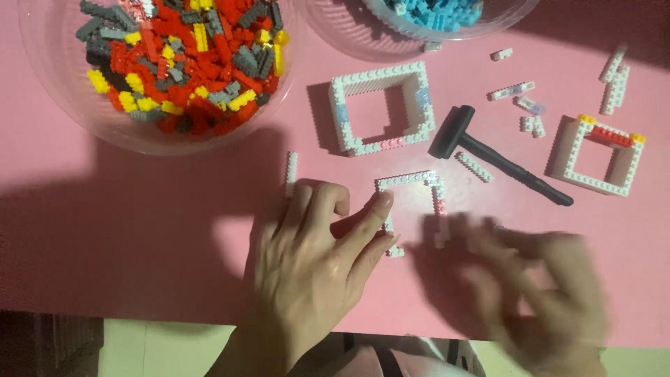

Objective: The person assembles small white and pink plastic bricks into square frames on a pink surface. They pick bricks from clear bowls, connect them by hand, and occasionally use a black plastic hammer to tap the pieces together. The person builds multiple frames and adjusts their positions on the table.

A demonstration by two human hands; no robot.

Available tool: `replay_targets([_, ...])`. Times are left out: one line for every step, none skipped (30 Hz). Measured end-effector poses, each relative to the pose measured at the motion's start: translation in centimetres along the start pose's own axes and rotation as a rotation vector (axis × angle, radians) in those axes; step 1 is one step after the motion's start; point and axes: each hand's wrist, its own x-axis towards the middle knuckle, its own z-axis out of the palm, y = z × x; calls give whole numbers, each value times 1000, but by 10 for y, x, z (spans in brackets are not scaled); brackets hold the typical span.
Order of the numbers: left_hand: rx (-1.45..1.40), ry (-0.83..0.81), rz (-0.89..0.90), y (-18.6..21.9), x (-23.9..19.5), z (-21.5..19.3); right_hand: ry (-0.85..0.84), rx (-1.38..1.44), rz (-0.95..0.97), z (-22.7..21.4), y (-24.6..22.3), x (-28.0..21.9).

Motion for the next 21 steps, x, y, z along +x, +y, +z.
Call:
replay_targets([2,2,-1,0,1,1,0,1,-2,-2,8,-1])
replay_targets([18,3,2,0,1,0,31,-2,42,-4,15,-4])
replay_targets([34,5,6,0,1,0,61,-5,87,-7,22,-6])
replay_targets([35,9,12,2,2,-3,68,-8,87,-4,27,-11])
replay_targets([28,8,13,3,4,-7,54,-26,128,-1,32,-15])
replay_targets([20,12,16,5,8,-10,43,-46,166,1,38,-19])
replay_targets([20,21,23,5,9,-9,53,-51,164,2,42,-18])
replay_targets([34,23,32,5,9,-10,82,-58,133,5,45,-18])
replay_targets([49,25,41,5,10,-11,112,-65,103,7,48,-17])
replay_targets([53,34,45,5,9,-11,121,-67,97,4,46,-10])
replay_targets([34,22,37,5,9,-12,96,-49,73,1,44,-2])
replay_targets([18,14,30,5,9,-13,73,-33,45,-2,42,7])
replay_targets([25,28,34,7,12,-16,85,-34,34,-11,28,23])
replay_targets([27,-2,32,7,13,-20,54,-7,61,-18,11,38])
replay_targets([28,-32,30,7,15,-24,22,20,86,-26,-5,53])
replay_targets([29,-25,33,8,15,-25,26,17,82,-30,17,54])
replay_targets([19,-32,31,8,15,-25,-26,17,39,-35,39,54])
replay_targets([10,-40,29,8,15,-26,-79,19,-4,-39,61,55])
replay_targets([11,-35,31,7,15,-26,-75,17,-7,-40,63,70])
replay_targets([3,-29,26,8,14,-26,-48,-52,-56,-41,66,84])
replay_targets([-6,-24,22,8,13,-25,-21,-119,-106,-43,68,98])
